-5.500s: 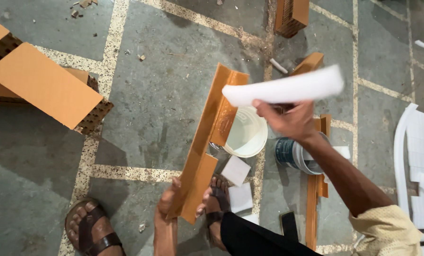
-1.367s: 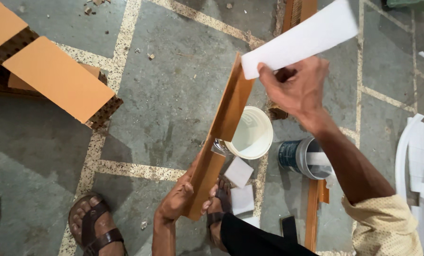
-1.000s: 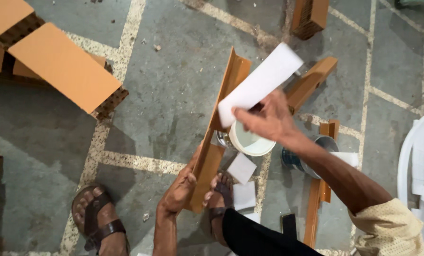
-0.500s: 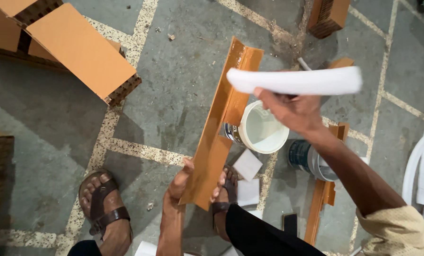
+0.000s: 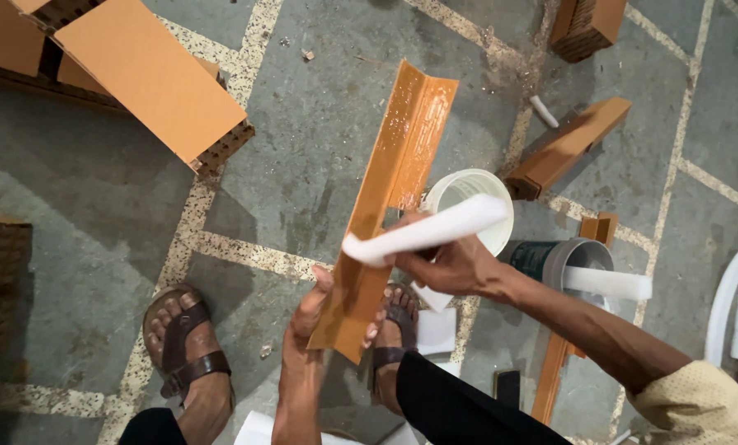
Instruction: The person sits on a chair and repeatedly applies a white substance from a bucket onto thin wooden strips using a white foam applicator. They handle multiple strips one by one, coating their surfaces and edges before placing them aside.
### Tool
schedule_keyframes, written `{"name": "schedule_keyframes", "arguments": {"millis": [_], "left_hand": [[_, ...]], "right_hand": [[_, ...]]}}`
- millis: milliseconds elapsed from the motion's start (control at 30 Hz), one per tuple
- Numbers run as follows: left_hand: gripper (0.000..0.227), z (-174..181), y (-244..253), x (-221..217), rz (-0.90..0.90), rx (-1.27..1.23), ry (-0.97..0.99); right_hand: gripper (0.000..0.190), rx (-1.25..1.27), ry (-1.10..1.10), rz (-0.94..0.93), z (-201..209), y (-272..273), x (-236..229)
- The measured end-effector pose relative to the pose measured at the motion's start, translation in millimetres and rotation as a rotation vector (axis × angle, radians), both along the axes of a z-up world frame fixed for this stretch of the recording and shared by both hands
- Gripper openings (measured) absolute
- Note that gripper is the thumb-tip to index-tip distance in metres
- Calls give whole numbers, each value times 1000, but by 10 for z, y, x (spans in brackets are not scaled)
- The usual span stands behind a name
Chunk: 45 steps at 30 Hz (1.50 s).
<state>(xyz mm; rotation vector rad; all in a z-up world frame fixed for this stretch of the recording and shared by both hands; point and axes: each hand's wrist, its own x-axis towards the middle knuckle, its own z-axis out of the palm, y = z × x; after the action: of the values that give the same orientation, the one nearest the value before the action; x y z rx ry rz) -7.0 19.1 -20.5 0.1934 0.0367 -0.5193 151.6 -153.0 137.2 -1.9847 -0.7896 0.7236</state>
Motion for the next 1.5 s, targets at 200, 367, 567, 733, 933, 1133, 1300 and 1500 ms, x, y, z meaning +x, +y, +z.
{"name": "schedule_keyframes", "arguments": {"millis": [200,367,567,733,933,1133,1300,1500], "left_hand": [[97,37,-8,54,5,-96,-95],[102,38,-33,32,-66,-81,-76],[101,-1,-3,56,-101,-91,-34],[102,-40,-40,34,52,-53,-91],[109,-130,136,52,108,-106,73],[108,-124,389,66,266,75,431],[112,39,830,-42,641,308,413],[68,73,634,40,1068,719,146]], "right_hand": [[22,-3,-260,-184,239,-130,388],[26,-65,-275,-376,162,-177,733],[25,-75,-144,-179,23,-51,487],[24,66,-98,29,60,61,1],[14,41,-91,-373,271,-497,381],[30,-330,-275,-400,-126,-1313,721],[38,-314,-188,-409,-694,-1492,602],[22,-349,-353,-305,-1154,-1305,519]]}}
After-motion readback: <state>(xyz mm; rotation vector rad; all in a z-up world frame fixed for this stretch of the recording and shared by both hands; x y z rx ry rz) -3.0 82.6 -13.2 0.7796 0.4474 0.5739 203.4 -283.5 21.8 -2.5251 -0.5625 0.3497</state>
